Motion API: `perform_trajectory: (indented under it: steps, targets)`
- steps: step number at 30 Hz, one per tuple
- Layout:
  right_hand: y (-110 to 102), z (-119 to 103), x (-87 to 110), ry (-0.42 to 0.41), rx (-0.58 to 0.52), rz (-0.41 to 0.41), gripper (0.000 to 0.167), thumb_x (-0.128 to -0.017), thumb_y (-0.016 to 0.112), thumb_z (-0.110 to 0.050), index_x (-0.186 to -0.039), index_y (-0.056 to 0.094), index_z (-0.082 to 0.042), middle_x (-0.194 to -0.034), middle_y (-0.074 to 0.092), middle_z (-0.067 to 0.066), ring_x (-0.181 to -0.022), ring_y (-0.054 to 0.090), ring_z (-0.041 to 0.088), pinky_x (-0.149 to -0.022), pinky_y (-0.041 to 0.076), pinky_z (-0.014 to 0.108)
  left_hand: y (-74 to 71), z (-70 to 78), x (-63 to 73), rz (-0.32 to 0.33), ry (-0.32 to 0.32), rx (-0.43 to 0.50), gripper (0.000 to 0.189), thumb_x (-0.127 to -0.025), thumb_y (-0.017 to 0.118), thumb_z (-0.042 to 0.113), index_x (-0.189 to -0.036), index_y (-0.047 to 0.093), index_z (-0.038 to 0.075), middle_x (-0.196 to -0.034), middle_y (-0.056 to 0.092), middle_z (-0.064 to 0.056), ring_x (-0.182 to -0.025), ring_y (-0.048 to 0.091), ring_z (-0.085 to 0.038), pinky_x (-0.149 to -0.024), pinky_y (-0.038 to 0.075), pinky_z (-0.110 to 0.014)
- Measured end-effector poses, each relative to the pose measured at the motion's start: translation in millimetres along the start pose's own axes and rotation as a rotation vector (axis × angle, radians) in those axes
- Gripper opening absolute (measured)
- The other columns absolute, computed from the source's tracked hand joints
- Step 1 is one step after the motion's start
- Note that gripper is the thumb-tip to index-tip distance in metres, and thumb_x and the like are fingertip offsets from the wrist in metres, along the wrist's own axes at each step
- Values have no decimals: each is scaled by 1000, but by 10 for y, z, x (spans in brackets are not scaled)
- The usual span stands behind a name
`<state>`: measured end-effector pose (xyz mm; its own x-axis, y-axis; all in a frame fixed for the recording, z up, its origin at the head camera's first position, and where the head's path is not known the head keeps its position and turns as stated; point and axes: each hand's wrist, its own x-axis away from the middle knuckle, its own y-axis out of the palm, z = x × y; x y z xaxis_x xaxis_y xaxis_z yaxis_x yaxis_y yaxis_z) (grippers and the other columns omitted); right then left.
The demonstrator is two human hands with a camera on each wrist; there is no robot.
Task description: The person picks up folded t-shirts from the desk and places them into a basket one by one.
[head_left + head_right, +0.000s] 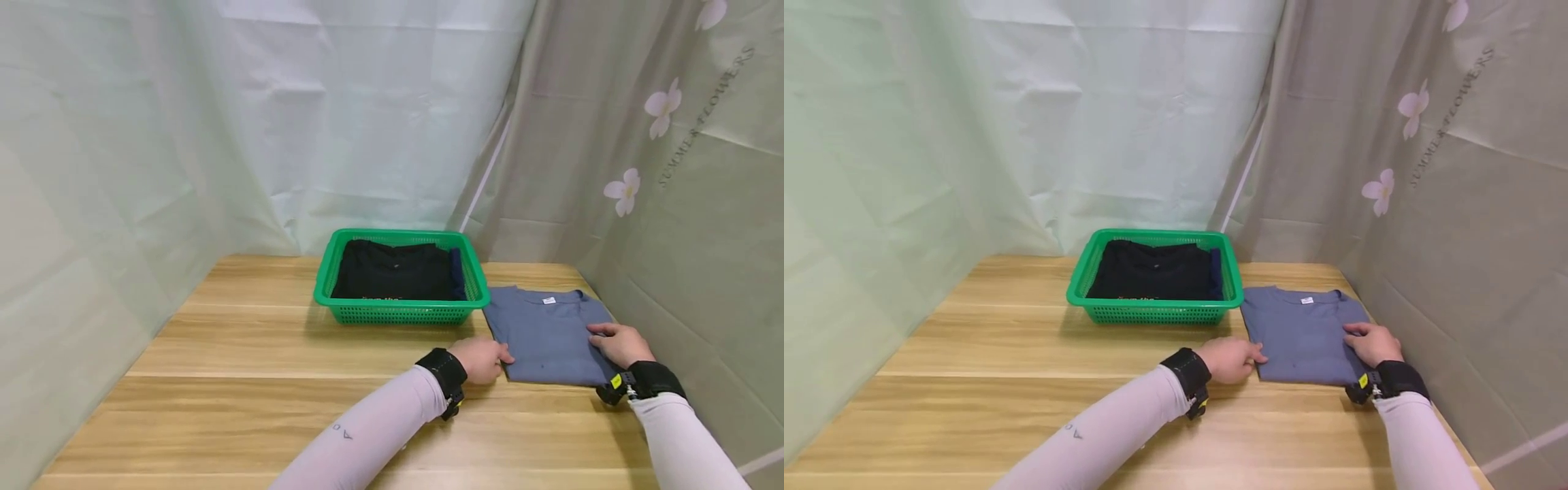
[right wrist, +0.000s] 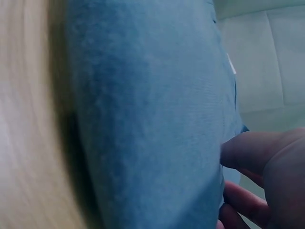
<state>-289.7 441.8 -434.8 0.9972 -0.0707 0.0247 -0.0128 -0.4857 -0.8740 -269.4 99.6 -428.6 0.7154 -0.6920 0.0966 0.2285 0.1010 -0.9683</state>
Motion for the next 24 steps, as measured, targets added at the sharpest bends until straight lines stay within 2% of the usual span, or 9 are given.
perform_trajectory:
  steps: [8,15,24]
  targets:
    - [19,36,113,-20,-6,5,48,-106,63,-20,-144,63,9,-153,48,46,-141,44,67,-110,42,74,41,57,85,-14,-6,-3,46,-107,60,17,-149,71,33,-164,57,11,-152,53,-6,-121,47,-23]
    - [57,38,231,-37,-25,11,46,-108,64,-20,-143,65,9,-152,50,45,-141,45,67,-110,43,73,79,96,206,-9,22,-37,44,-107,61,21,-147,71,35,-162,59,12,-151,54,-4,-117,49,-20]
    - [76,3,378,6,-39,-30,49,-109,63,-25,-147,62,7,-156,46,46,-143,41,67,-111,40,75,88,163,389,-36,53,-38,47,-106,60,22,-151,69,33,-164,57,10,-152,53,-4,-113,52,-21]
